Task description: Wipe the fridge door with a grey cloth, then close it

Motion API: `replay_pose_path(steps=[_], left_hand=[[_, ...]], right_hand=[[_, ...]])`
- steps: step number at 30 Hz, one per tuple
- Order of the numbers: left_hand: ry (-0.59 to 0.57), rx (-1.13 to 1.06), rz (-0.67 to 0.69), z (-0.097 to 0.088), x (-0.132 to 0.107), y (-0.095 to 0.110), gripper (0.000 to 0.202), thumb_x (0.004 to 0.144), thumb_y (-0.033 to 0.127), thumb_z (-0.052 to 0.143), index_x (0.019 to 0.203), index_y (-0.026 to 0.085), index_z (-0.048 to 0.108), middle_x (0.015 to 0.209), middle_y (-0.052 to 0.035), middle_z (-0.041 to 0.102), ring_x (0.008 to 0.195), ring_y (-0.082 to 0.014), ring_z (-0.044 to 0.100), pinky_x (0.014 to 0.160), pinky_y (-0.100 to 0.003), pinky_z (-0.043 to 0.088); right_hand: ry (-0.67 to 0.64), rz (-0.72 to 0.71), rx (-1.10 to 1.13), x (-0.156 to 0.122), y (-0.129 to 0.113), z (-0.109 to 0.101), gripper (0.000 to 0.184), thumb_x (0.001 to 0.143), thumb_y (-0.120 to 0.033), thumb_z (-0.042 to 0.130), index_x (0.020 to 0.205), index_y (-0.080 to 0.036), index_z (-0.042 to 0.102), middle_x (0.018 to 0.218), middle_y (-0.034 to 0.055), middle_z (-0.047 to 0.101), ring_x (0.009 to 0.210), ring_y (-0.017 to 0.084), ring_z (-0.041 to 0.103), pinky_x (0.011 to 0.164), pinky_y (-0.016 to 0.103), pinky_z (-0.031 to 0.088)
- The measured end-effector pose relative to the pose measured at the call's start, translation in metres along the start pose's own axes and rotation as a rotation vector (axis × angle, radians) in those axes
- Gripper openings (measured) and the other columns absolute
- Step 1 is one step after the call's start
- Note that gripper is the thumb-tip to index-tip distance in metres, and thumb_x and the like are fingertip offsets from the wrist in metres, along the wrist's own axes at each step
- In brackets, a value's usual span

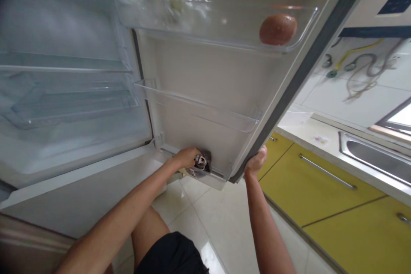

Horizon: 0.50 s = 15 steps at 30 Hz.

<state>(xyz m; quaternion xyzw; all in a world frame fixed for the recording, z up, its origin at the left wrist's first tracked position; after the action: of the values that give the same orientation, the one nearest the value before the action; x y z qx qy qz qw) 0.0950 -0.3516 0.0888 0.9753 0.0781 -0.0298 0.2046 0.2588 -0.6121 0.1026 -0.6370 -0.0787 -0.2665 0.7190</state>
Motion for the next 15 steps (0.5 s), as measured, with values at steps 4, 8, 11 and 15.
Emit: replay_pose_path(steps=[4, 8, 11, 15], left_hand=[[0.06, 0.064, -0.108, -0.022, -0.014, -0.038, 0.044, 0.082, 0.0, 0.061, 0.108, 0.024, 0.085, 0.118, -0.0168, 0.085, 0.114, -0.0335, 0.079, 0.092, -0.038, 0.061], [0.174, 0.091, -0.197, -0.048, -0.032, -0.078, 0.042, 0.085, -0.004, 0.054, 0.106, 0.017, 0.084, 0.125, -0.0232, 0.079, 0.121, -0.0387, 0.076, 0.103, -0.049, 0.06], [0.301, 0.044, -0.228, -0.065, -0.048, -0.095, 0.043, 0.083, -0.005, 0.053, 0.105, 0.016, 0.082, 0.129, -0.0233, 0.076, 0.127, -0.0405, 0.072, 0.106, -0.053, 0.059], [0.574, -0.131, -0.267, -0.085, -0.07, -0.109, 0.045, 0.078, -0.005, 0.062, 0.107, 0.021, 0.082, 0.127, -0.014, 0.077, 0.126, -0.035, 0.071, 0.107, -0.046, 0.059]], right_hand=[[0.025, -0.044, -0.003, -0.004, -0.005, -0.004, 0.04, 0.094, -0.065, 0.038, 0.081, -0.027, 0.038, 0.079, -0.0038, 0.037, 0.074, 0.017, 0.038, 0.071, 0.034, 0.035], [0.055, -0.057, -0.044, -0.008, -0.012, -0.006, 0.03, 0.092, -0.055, 0.037, 0.079, -0.027, 0.038, 0.078, -0.0032, 0.035, 0.074, 0.017, 0.036, 0.069, 0.035, 0.034], [0.065, -0.064, -0.069, -0.007, -0.014, -0.007, 0.029, 0.088, -0.055, 0.035, 0.078, -0.027, 0.037, 0.076, -0.0036, 0.033, 0.073, 0.016, 0.033, 0.068, 0.035, 0.031], [0.1, -0.077, -0.126, -0.004, -0.008, -0.015, 0.029, 0.083, -0.055, 0.035, 0.071, -0.029, 0.036, 0.071, -0.0039, 0.033, 0.068, 0.016, 0.03, 0.064, 0.036, 0.026]])
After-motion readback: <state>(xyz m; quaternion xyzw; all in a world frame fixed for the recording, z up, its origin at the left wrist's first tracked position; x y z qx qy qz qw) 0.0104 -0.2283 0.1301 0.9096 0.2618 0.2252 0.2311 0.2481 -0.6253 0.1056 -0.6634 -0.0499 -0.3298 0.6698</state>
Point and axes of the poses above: each hand's wrist, its own x-axis towards the middle knuckle, its own z-axis out of the palm, y = z × x, the point moved 8 cm from there along x, towards the middle knuckle
